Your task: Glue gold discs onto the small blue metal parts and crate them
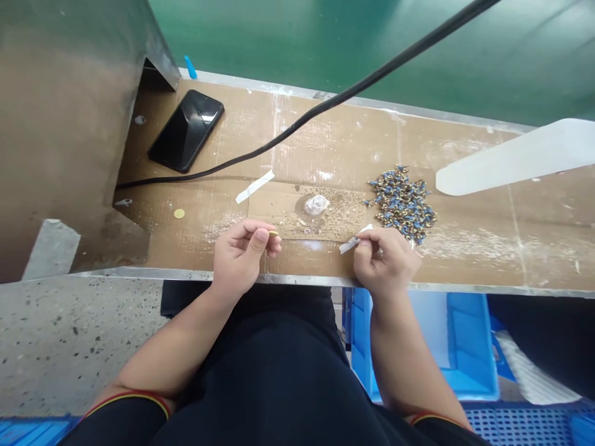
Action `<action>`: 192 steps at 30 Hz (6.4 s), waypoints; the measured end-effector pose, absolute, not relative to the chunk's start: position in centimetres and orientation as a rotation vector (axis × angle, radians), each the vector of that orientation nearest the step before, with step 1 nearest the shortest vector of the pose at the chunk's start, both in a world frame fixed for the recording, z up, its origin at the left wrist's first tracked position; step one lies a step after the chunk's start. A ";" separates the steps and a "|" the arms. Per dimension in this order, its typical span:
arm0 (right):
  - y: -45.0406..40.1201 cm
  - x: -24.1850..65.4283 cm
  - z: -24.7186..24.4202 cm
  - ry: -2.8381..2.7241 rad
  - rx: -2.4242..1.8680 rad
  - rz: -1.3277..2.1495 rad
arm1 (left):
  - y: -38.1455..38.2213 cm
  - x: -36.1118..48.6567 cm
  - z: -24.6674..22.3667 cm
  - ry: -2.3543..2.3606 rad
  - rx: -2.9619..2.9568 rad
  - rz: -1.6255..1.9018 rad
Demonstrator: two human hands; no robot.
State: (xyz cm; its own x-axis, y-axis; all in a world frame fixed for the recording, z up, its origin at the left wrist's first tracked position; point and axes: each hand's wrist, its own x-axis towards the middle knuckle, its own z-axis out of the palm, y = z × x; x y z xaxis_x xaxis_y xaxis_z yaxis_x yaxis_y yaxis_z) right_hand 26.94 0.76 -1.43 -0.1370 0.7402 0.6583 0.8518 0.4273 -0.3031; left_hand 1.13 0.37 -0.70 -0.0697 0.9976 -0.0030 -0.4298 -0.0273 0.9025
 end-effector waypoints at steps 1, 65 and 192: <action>0.8 26.9 -1.4 -1.923 -1.346 -0.178 | 0.3 1.1 -0.7 0.911 0.855 1.446; -0.5 15.1 -0.7 -1.589 -0.981 0.390 | -0.7 1.5 0.1 1.215 1.241 1.522; -1.3 34.4 4.0 -1.635 -1.607 0.866 | -0.7 0.2 1.0 1.146 1.776 1.443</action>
State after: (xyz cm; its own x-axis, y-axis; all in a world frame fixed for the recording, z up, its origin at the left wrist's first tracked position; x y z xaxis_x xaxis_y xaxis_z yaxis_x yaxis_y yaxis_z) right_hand 34.44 -1.29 4.00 -0.0091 0.9999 0.0146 0.5495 0.0172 -0.8353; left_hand 0.20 -0.66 0.99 0.0488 0.8802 0.4720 0.2601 -0.4675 0.8449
